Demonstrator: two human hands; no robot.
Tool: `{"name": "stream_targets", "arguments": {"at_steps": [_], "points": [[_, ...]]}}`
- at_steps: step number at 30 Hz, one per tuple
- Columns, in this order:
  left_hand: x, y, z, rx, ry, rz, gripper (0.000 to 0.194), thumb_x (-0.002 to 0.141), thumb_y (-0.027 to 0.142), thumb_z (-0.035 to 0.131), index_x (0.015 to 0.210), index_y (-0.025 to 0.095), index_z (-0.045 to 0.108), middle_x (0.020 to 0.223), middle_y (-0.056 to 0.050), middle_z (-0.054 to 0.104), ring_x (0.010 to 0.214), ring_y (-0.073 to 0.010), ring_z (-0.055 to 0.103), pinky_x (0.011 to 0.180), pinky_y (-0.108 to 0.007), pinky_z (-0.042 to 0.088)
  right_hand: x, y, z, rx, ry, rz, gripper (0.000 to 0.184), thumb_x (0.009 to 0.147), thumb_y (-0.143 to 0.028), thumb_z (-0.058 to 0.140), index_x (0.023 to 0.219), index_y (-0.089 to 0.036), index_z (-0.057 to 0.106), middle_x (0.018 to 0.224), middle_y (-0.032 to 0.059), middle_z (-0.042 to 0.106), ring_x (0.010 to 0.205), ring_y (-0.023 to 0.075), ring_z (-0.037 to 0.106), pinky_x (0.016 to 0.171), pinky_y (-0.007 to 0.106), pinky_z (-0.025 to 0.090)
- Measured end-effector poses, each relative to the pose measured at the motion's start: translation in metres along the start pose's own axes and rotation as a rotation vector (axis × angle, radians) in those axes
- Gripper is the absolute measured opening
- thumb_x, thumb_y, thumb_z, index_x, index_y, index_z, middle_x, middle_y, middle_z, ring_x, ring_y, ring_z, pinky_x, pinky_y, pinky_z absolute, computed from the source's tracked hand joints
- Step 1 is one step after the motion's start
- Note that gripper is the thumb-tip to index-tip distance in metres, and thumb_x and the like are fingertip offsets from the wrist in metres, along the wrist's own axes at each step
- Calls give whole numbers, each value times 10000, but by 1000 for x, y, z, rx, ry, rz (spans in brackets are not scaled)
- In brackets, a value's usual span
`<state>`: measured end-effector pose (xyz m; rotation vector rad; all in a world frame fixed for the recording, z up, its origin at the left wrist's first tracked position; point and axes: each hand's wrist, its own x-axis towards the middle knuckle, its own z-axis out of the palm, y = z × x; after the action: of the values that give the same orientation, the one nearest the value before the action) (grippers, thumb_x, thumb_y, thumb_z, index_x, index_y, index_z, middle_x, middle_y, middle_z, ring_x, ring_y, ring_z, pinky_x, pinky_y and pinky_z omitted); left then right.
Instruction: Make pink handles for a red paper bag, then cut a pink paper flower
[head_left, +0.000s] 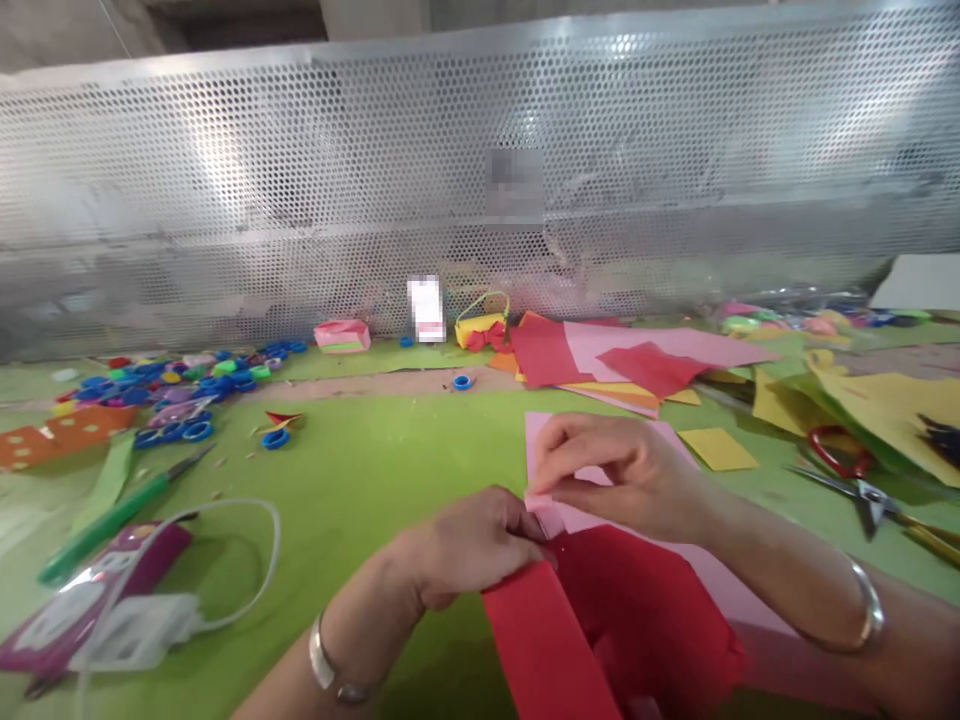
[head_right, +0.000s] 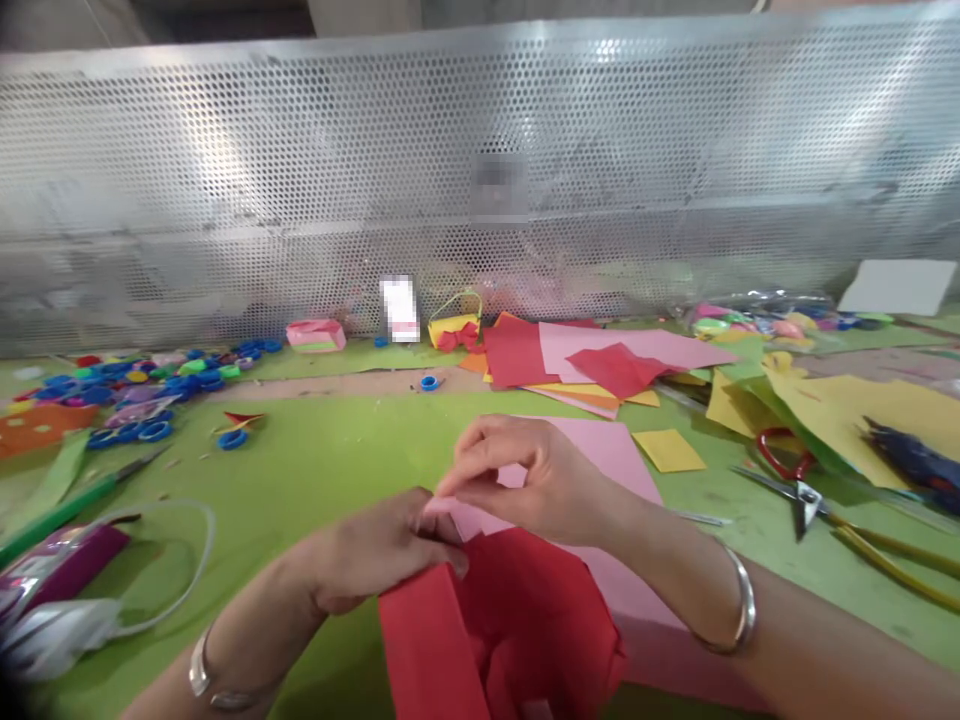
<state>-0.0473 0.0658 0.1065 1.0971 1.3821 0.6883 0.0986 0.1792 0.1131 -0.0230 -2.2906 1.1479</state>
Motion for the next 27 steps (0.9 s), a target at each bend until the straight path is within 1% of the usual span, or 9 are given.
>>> {"name": "stream_targets", "arguments": {"at_steps": [3,6,9,13,16,19,23,25,27], "points": [[1,2,1,-68,-34,-82,98,581,229,596,570,144,643,552,24,558,526,-97,440,538,-248,326,-5,5,-4,37,-66,-107,188,859,-107,577,830,-210,732,812,22,600,713,95,580,586,220,463],[1,3,1,-124,-45,-151,135,552,230,589,588,129,671,536,13,572,486,-88,434,516,-246,313,-9,12,-5,20,-84,-170,184,860,-102,586,836,-210,734,831,25,594,725,92,574,575,211,449],[1,4,0,-192,-39,-179,145,524,224,603,589,119,679,516,7,571,459,-83,426,498,-247,304,-10,15,-6,-38,-81,-221,172,861,-120,600,856,-226,736,826,14,572,705,84,546,580,212,448],[1,6,0,-199,-24,-183,111,520,196,606,563,114,667,500,11,558,450,-74,421,484,-235,299,-10,15,-7,-93,-71,-277,217,867,-77,567,871,-214,736,820,19,557,697,85,537,586,215,451],[0,9,0,-197,-23,-174,101,523,186,598,552,114,663,518,8,574,461,-72,443,488,-226,312,-9,15,-7,-114,-79,-283,208,876,-90,561,860,-198,737,813,28,560,685,87,542,576,213,446],[1,9,-1,-201,-37,-168,81,534,185,590,516,122,638,476,25,537,423,-56,404,456,-222,272,-9,16,-8,-131,-81,-289,197,893,-133,556,856,-206,735,807,26,556,687,88,543,577,211,446],[2,7,-2,-218,-41,-141,84,544,175,589,470,134,590,428,49,476,391,-42,341,429,-228,223,-9,17,-9,-160,-91,-295,205,904,-147,542,863,-220,729,817,19,556,689,82,535,585,207,446],[3,6,-3,-234,-47,-133,91,546,174,596,463,139,579,414,59,453,382,-37,316,422,-228,213,-9,18,-10,-170,-86,-306,198,902,-149,545,862,-216,726,814,18,556,688,82,533,582,206,443],[3,6,-3,-251,-59,-133,80,546,182,606,478,142,591,422,59,467,385,-40,333,422,-227,223,-9,19,-11,-182,-78,-321,194,899,-141,546,862,-211,723,809,19,560,692,85,532,586,209,441]]}}
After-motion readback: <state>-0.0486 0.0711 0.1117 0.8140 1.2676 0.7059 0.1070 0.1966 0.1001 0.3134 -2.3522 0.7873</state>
